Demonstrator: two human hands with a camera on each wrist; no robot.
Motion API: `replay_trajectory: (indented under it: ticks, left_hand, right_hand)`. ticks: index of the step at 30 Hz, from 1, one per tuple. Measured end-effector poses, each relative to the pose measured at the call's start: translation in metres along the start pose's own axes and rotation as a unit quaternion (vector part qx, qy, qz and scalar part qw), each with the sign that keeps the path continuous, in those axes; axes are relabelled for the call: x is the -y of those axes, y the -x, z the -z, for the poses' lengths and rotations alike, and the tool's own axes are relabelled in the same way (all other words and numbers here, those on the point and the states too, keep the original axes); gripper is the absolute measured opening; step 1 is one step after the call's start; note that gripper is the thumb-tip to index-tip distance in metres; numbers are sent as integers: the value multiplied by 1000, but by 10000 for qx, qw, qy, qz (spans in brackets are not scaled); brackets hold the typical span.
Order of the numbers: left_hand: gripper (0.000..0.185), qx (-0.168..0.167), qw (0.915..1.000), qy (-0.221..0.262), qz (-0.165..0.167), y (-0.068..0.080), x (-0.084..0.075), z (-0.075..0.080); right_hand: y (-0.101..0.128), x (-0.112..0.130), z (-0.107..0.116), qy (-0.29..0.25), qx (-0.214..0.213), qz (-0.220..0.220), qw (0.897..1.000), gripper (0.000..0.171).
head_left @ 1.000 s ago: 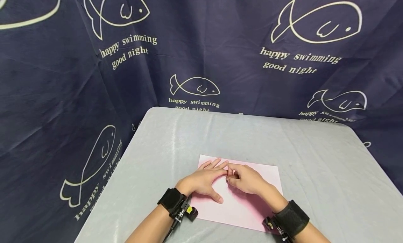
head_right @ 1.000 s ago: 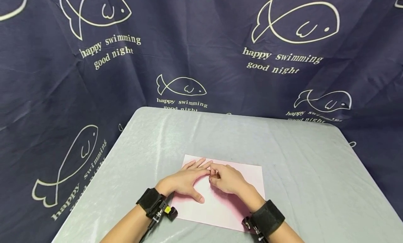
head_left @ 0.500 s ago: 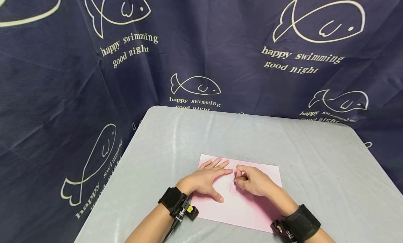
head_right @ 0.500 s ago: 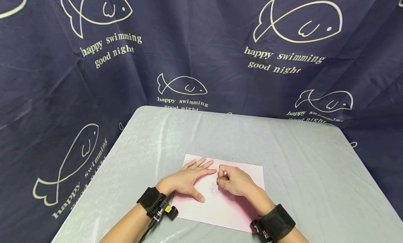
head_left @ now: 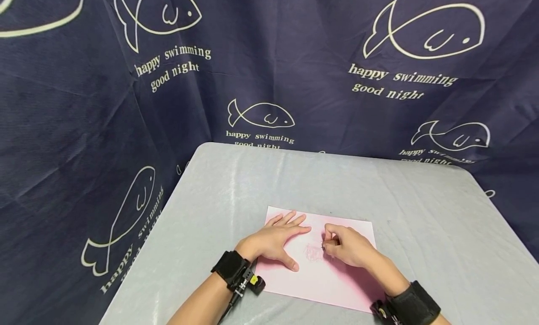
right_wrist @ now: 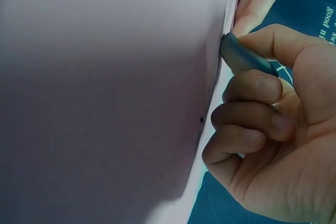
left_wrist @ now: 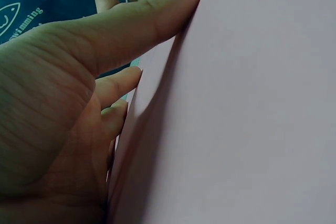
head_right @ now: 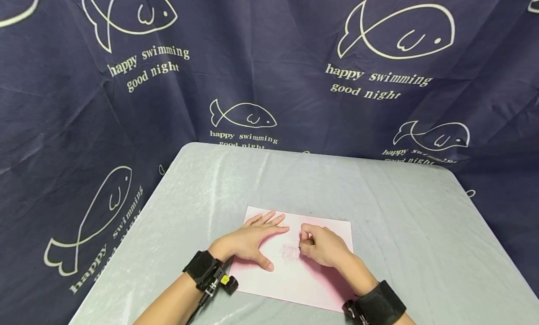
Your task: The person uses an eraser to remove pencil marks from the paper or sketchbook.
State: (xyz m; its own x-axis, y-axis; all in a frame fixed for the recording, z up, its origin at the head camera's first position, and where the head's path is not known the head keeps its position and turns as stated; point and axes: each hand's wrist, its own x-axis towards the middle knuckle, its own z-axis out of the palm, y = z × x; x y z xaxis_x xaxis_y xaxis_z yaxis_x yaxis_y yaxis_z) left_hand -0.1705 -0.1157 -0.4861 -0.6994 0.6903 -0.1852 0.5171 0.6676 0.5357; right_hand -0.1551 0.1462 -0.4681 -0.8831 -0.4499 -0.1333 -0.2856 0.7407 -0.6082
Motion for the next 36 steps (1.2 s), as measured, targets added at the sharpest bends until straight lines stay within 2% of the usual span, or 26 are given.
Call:
replay_trajectory:
  ticks: [15, 23, 26, 29, 33, 36]
  left_hand:
    - [103, -12, 10000, -20, -45, -1, -3, 2]
    - [103, 23, 10000, -23, -39, 0, -2, 0]
    - [103, 22, 10000, -55, -37, -1, 0, -1]
    - [103, 2, 10000, -84, -39, 0, 1, -1]
    - [104, 3, 10000, -85, -27, 0, 0, -1]
    - [104, 6, 10000, -81, -10, 0, -1, 0]
  right_hand:
    - [14, -7, 6, 212, -292, -69, 9993, 21]
    - [11, 2, 6, 732, -235, -433, 9961, 21]
    - [9, 8, 7, 1023, -199, -406, 9937, 20]
    - [5, 14, 7, 1023, -229, -170, 9943, 15]
    - [-6, 22, 1, 549, -191, 434, 9974, 10]
    - [-14, 25, -7, 365, -105, 827, 9959, 10]
